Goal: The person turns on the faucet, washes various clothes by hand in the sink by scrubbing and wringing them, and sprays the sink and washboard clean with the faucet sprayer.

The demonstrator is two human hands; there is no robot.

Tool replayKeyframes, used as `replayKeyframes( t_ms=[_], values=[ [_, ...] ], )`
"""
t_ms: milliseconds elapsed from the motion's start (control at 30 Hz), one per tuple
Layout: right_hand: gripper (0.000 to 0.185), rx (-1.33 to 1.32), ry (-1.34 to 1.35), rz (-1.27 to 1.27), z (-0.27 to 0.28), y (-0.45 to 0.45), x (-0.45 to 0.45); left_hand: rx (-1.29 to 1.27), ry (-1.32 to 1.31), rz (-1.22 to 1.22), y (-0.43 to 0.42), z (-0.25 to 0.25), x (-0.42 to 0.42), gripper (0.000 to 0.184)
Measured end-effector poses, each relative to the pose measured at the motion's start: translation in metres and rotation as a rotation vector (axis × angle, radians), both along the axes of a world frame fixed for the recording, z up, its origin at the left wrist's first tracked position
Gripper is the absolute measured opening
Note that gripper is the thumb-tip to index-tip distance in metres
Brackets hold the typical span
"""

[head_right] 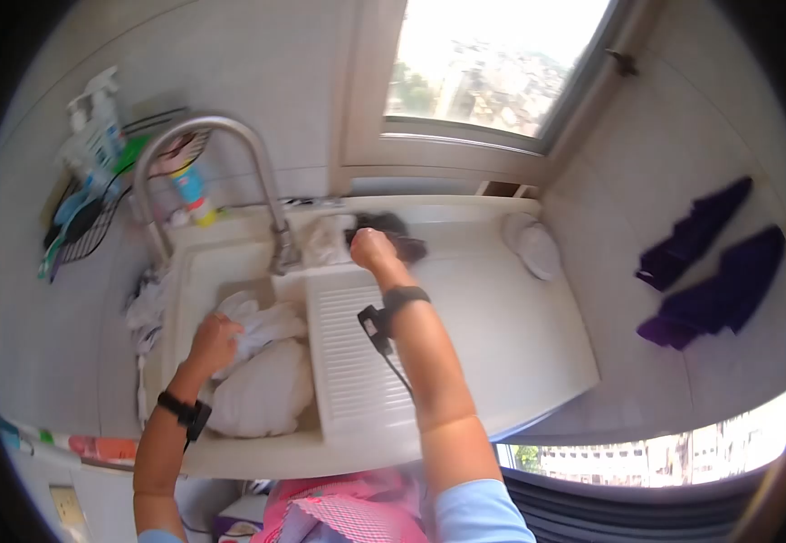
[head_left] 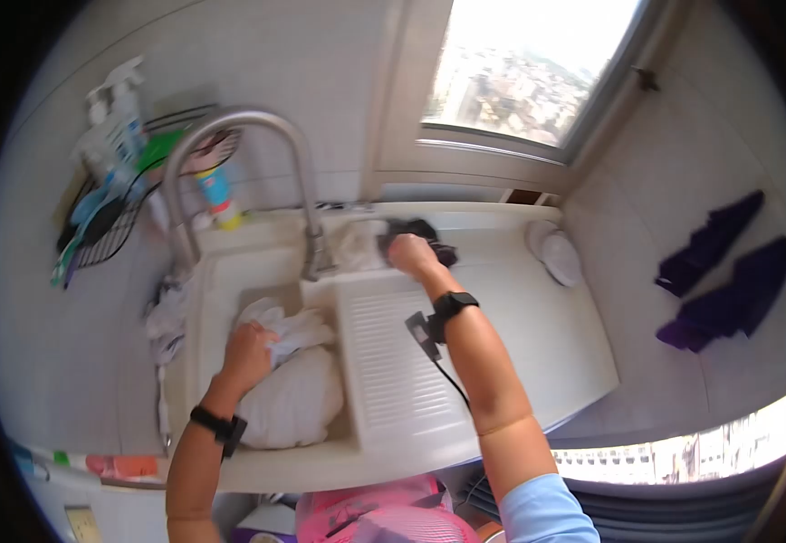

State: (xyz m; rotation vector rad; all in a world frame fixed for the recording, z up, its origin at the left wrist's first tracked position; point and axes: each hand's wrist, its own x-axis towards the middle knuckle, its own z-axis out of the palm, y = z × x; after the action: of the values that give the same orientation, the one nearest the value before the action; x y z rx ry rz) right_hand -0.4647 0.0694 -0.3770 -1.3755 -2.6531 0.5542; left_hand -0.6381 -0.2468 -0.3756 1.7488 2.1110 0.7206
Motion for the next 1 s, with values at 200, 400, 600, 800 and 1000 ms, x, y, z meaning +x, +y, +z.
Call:
replayKeyframes(
  t_ms=[200,400,600,800,1000],
  values=[
    [0.023,0.066,0.161,-0.255,0.031,0.031,0.051,-0.041,-0.637,-0.708,0.01,0.114,0.169,0.038],
    [0.024,0.037,0.225,-0.25,0.069,0.037,0.066,-0.188,-0.903,-0.757,0.013,0.117,0.237,0.056],
    [0.024,0.044,0.265,-0.331,0.087,0.05,0.082,-0.148,-0.873,-0.848,0.019,0.113,0.253,0.05],
    [0.021,0.378,-0.003,-0.264,0.072,0.071,0.107,0.347,-0.584,-1.023,0.003,0.19,0.268,0.023],
    [0.017,0.331,-0.226,-0.166,0.058,0.074,0.169,0.356,-0.644,-1.489,-0.017,0.237,0.338,0.019]
  ],
)
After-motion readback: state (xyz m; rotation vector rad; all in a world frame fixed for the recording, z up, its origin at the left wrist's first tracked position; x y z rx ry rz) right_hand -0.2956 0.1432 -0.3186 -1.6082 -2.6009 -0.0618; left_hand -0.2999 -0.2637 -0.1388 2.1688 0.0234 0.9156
